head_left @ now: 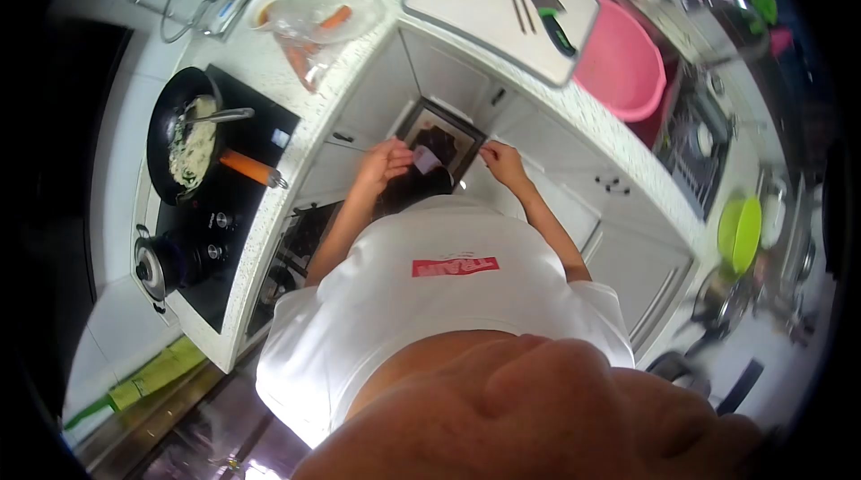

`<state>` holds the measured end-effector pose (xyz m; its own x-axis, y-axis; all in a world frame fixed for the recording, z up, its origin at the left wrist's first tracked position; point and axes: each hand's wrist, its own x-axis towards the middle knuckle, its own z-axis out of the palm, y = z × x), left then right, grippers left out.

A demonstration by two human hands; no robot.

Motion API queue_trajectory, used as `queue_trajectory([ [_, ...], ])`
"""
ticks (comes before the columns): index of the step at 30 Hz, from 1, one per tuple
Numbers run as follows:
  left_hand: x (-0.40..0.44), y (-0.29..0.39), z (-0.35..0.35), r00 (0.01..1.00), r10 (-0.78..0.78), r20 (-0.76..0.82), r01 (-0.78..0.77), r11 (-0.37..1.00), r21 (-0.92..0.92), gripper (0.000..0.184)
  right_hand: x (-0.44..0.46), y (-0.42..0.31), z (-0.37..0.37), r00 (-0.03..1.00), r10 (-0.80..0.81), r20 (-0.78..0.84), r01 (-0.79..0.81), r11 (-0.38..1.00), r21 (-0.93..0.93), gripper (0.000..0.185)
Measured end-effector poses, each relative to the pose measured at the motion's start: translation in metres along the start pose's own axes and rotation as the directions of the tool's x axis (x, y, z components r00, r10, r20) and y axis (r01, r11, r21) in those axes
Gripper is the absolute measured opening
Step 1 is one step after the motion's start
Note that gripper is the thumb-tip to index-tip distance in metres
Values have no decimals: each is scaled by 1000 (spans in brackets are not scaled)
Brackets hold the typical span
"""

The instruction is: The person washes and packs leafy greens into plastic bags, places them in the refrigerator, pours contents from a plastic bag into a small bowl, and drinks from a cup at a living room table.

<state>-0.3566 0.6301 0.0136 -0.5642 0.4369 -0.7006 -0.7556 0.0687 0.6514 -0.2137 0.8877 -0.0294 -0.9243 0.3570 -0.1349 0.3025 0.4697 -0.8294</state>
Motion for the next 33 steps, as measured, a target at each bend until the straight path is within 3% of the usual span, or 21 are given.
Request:
queue_trajectory([
  [3,32,43,6,997,77,-3,-77,997,-11,32,61,-15,-18,999,36,29,-35,999,-7,16],
  [4,37,61,13,993,111,30,-110,993,-40,32,79,-26,-27,998,-65,-10,65,997,33,17],
  [6,55,94,21,981,172,90,-173,985,-1,31,121,-45,-44,994,-106,-28,107,992,73,19],
  [10,77,138,29,979,197,41,-195,979,-57,29,194,-79,-90,984,-113,-140,140,969,204,20],
  [13,85,145,20,977,214,16,-210,971,-117,29,250,-94,-143,970,-25,-242,88,963,255,16],
  [15,85,144,10,981,189,-34,-192,968,-160,29,302,-74,-179,950,55,-308,80,909,410,16],
  [16,89,136,2,981,185,-60,-193,965,-180,30,327,-65,-197,929,72,-362,65,934,352,18],
  [18,88,131,-2,978,163,-129,-187,961,-205,31,374,-55,-238,874,78,-480,-130,989,-75,28],
  [19,82,135,2,974,150,-171,-185,960,-210,31,403,-34,-253,840,21,-542,-177,955,-236,36],
  [20,78,138,4,967,141,-212,-186,959,-213,31,425,-28,-263,838,62,-542,-273,907,-319,44],
  [21,79,137,3,961,144,-238,-201,951,-234,31,442,-26,-275,828,97,-552,-362,845,-394,54],
  [24,80,137,6,956,147,-253,-210,946,-245,30,479,-17,-273,655,293,-696,-621,734,-276,74],
  [27,84,146,15,959,112,-261,-171,961,-216,29,511,-2,-270,713,396,-579,-630,725,-279,79],
  [31,92,167,40,952,130,-277,-180,970,-162,32,524,16,-260,835,190,-516,-383,875,-297,63],
  [32,91,173,48,956,145,-256,-186,972,-145,31,523,23,-257,820,22,-572,-278,889,-364,53],
  [33,89,179,54,958,164,-236,-197,972,-126,30,516,22,-255,810,51,-584,-261,923,-282,52],
])
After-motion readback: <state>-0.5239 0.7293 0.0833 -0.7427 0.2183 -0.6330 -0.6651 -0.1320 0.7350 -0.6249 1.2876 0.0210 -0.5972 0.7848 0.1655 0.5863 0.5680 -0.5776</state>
